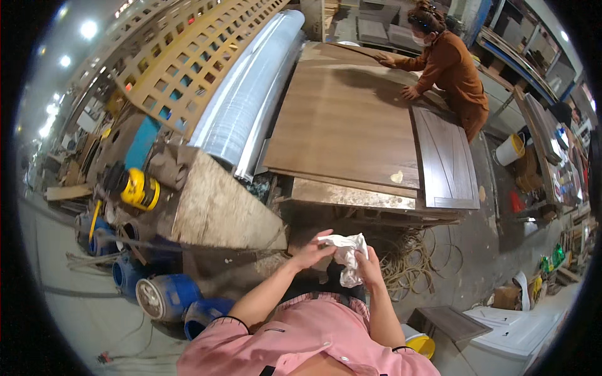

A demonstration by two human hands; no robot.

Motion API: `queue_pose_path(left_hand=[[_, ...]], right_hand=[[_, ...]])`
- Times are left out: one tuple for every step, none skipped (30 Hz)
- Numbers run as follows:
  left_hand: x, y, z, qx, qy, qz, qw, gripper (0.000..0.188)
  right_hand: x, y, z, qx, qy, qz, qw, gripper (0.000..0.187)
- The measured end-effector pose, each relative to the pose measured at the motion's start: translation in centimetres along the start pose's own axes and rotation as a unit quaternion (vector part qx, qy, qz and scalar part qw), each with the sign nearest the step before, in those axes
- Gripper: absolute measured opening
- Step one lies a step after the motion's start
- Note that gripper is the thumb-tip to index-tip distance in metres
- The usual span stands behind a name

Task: The person navigates a pallet jack through a workshop, wipes a machine roller with a cloth, stacks wooden panels by hand, and pulls the pallet jack loaded with the panels across the room.

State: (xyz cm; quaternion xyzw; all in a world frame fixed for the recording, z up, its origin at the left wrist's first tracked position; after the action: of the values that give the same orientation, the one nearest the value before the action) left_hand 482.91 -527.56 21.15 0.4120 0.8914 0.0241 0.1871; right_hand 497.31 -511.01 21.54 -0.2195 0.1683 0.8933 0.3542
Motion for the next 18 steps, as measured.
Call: queue_pose_path(left_hand=[[-0.5, 1.5, -0.5, 0.015, -0.012, 0.026, 0.999, 0.059], [-0.9, 3.1, -1.0, 0.029, -0.023, 0.054, 0.998, 0.058], [-1.0, 4.3, -2.1, 0.064, -0.062, 0.040, 0.995, 0.047], [-1.1, 5.5, -2.8, 0.098, -0.101, 0.026, 0.990, 0.037], [-1.3, 6.2, -2.7, 0.076, -0.095, -0.026, 0.992, 0.034], [-1.4, 6.8, -2.7, 0.072, -0.095, -0.039, 0.992, 0.034], [-1.4, 7.3, -2.8, 0.081, -0.068, -0.039, 0.994, 0.035], [-1.3, 8.2, -2.9, 0.090, -0.042, -0.038, 0.994, 0.037], [-1.1, 9.2, -2.8, 0.125, -0.065, -0.054, 0.989, 0.037], [-0.8, 10.5, -2.2, 0.121, -0.067, -0.063, 0.988, 0.037], [-0.2, 11.8, -1.5, 0.111, -0.013, -0.129, 0.985, 0.036], [0.2, 13.4, -1.8, 0.105, 0.040, -0.187, 0.976, 0.036], [0.5, 14.9, -2.1, 0.123, 0.002, -0.200, 0.972, 0.035], [1.1, 16.2, -1.7, 0.121, 0.003, -0.211, 0.970, 0.035], [1.6, 17.6, -1.3, 0.083, -0.006, -0.209, 0.974, 0.035], [2.6, 19.3, -1.1, 0.049, -0.013, -0.192, 0.980, 0.035], [4.0, 20.7, 0.8, 0.020, 0.017, -0.135, 0.991, 0.036], [5.1, 22.3, 1.2, 0.077, 0.004, -0.083, 0.994, 0.043]], right_hand=[[-0.9, 0.7, 1.0, 0.019, 0.023, 0.029, 0.999, 0.038], [-1.8, 1.8, 2.6, 0.037, 0.044, 0.056, 0.997, 0.040], [-1.3, 1.8, 1.9, 0.077, 0.042, 0.058, 0.994, 0.040], [-0.5, 1.1, 1.5, 0.084, 0.078, 0.058, 0.992, 0.042], [-0.7, 1.2, 2.5, 0.096, 0.083, 0.064, 0.990, 0.043], [-1.1, 1.0, 3.3, 0.108, 0.089, 0.070, 0.988, 0.044], [-0.8, 0.0, 3.4, 0.102, 0.093, 0.080, 0.987, 0.044], [-0.5, -1.6, 3.3, 0.054, 0.072, 0.097, 0.991, 0.044], [-0.1, -3.1, 3.2, 0.006, 0.049, 0.114, 0.992, 0.044], [0.1, -4.5, 2.9, 0.001, 0.053, 0.121, 0.991, 0.044], [0.5, -6.1, 2.5, -0.119, -0.065, 0.111, 0.984, 0.045], [0.8, -8.1, 2.1, -0.231, -0.184, 0.093, 0.951, 0.047], [1.3, -10.4, 1.2, -0.248, -0.222, 0.069, 0.941, 0.051], [0.8, -11.9, 2.0, -0.249, -0.223, 0.080, 0.939, 0.051], [-0.3, -13.1, 3.8, -0.162, -0.092, 0.108, 0.977, 0.053], [-0.9, -14.6, 4.9, -0.067, 0.040, 0.120, 0.990, 0.055], [-0.5, -16.2, 4.7, -0.062, 0.024, 0.106, 0.992, 0.053], [-0.4, -18.0, 4.6, -0.060, 0.022, 0.108, 0.992, 0.053]])
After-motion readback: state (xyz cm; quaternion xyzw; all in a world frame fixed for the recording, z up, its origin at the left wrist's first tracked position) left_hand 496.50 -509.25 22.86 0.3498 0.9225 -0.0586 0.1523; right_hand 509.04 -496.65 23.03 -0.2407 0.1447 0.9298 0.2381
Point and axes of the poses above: each hand's wrist, its own x-axis towards the middle knuckle, its own y-axis out of the palm, z = x × y, the point moved 1 cm from there along x, towards the middle knuckle, and after that the axes turned 7 degrees about -z, right-handed, at the moved point
